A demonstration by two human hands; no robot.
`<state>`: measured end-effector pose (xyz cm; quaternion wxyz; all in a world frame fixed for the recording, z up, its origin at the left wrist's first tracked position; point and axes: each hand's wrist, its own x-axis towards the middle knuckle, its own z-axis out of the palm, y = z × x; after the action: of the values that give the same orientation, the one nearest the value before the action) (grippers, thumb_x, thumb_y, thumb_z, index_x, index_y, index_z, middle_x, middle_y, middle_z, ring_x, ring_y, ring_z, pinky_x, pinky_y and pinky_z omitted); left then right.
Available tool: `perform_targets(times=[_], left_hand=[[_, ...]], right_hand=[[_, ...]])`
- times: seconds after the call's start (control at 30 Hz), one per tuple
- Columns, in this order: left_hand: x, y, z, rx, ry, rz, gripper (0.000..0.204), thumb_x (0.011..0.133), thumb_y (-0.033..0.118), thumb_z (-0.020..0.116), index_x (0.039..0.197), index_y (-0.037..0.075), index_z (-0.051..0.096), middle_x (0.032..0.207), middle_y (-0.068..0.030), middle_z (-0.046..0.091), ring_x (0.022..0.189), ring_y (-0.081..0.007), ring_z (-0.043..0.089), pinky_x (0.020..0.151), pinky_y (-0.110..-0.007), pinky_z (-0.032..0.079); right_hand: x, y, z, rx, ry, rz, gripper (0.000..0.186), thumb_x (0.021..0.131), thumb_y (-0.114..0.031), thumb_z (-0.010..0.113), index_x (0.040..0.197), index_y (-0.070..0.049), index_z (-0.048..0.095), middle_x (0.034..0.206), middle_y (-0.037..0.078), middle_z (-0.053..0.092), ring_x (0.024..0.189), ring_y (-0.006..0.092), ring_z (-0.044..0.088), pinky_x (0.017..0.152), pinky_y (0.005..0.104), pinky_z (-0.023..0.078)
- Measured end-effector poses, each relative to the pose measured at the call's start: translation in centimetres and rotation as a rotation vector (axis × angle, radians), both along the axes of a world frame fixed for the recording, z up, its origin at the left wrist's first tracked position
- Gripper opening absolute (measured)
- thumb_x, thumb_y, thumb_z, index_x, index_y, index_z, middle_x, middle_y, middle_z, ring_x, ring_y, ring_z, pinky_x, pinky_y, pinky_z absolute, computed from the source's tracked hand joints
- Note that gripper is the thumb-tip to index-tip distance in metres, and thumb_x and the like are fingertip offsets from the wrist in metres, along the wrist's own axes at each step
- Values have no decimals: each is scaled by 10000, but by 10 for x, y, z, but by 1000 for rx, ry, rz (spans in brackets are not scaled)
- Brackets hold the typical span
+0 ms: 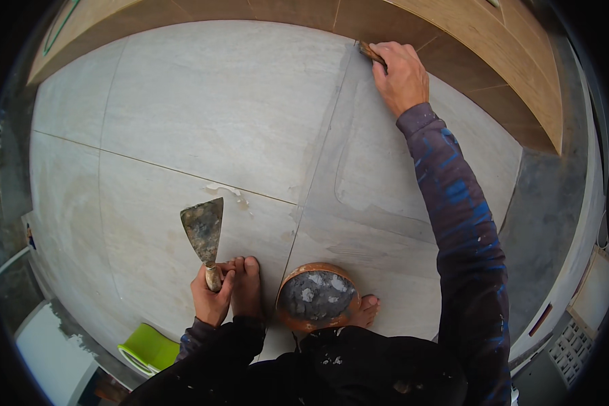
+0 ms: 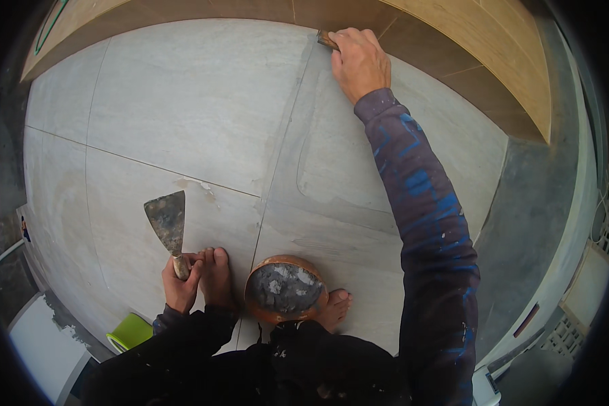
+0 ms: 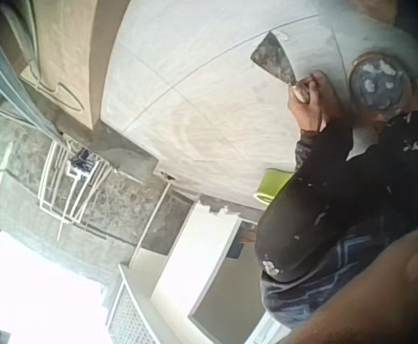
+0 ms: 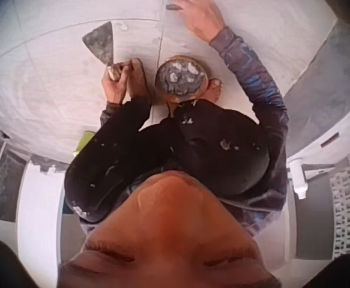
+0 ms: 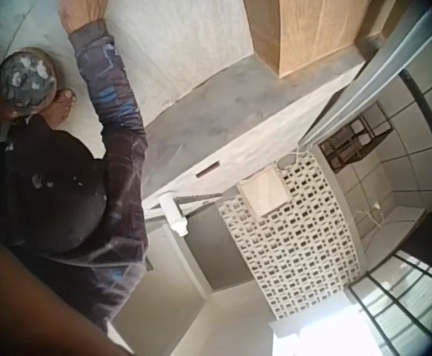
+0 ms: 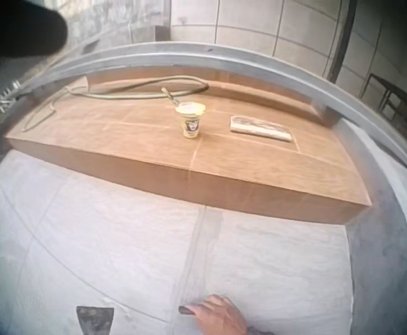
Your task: The person applies grout between floor tiles by scooping mixture from a container with a small scraper, spreading it along the seams, and smoothing the joints with the tool and their fingers.
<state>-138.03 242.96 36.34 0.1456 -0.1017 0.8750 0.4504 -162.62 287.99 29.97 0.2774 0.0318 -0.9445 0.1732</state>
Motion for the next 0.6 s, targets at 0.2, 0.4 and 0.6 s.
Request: perform_targets(times=[0.2, 0.4, 0.6], left_hand=[[12, -22, -21, 25, 23, 10, 75, 929, 5, 722, 991, -2, 680, 960, -59, 755, 805, -103, 604, 773, -267, 504], [27, -8, 5, 56, 2, -24, 68, 938, -5, 703, 1002, -18, 685, 1026, -95, 776, 862, -116, 649, 794, -276, 516], [50, 8, 4, 92, -33, -101, 104, 962, 59, 729, 1008, -15, 672, 984, -72, 727, 885, -119, 632, 826, -278, 514]], right_hand=[[-5, -24, 4, -38, -47, 104, 303, 883, 6, 662, 1163, -78, 743, 1122, 55, 753, 1088, 304, 639, 936, 422, 551], [119, -74, 20, -80, -101, 299, 261, 872, 6, 643, 1104, -58, 743, 1082, 41, 746, 1049, 246, 629, 831, 393, 527], [259, -82, 36, -342, -435, 242, 249, 891, -9, 683, 1132, -48, 738, 1083, 75, 739, 1042, 258, 630, 839, 385, 515]])
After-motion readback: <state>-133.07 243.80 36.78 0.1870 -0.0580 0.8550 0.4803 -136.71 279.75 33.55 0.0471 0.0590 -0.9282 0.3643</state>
